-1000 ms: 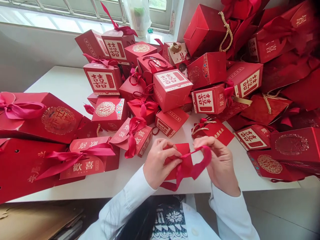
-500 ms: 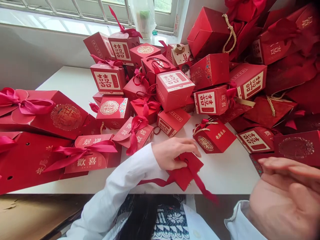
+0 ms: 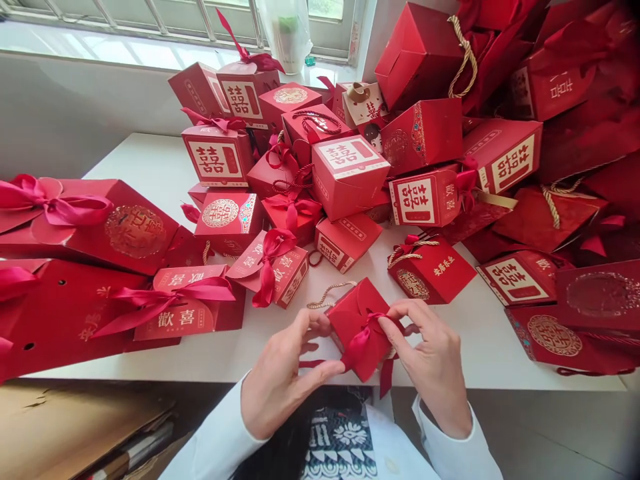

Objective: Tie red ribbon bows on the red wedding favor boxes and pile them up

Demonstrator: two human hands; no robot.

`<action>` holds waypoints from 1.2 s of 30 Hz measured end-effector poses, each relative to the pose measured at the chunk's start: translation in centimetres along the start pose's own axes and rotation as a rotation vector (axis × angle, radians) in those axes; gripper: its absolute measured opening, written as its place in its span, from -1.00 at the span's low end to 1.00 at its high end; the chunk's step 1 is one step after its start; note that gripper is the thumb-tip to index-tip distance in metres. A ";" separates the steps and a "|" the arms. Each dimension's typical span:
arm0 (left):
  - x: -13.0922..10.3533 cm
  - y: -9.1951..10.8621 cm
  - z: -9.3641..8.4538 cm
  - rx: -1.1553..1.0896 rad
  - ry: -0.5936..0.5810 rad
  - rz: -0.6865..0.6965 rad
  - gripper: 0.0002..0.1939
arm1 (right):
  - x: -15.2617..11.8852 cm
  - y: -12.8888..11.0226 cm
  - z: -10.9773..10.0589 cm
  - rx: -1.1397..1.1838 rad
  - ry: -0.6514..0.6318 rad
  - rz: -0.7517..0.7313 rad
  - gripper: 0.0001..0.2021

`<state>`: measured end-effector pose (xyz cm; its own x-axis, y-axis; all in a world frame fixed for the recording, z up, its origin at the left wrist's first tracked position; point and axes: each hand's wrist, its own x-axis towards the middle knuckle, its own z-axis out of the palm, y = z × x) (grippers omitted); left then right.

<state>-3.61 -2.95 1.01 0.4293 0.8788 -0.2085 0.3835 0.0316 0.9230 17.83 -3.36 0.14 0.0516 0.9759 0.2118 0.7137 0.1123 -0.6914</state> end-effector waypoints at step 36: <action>2.8 0.2 -3.1 0.855 0.280 0.802 -0.78 | 1.7 1.3 -0.7 0.099 -0.014 -0.324 -0.76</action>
<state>-4.84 1.00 1.63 0.6418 0.5804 0.5013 0.5521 -0.8033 0.2232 19.33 -1.72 0.08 -0.1767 0.8889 0.4227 0.6204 0.4340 -0.6532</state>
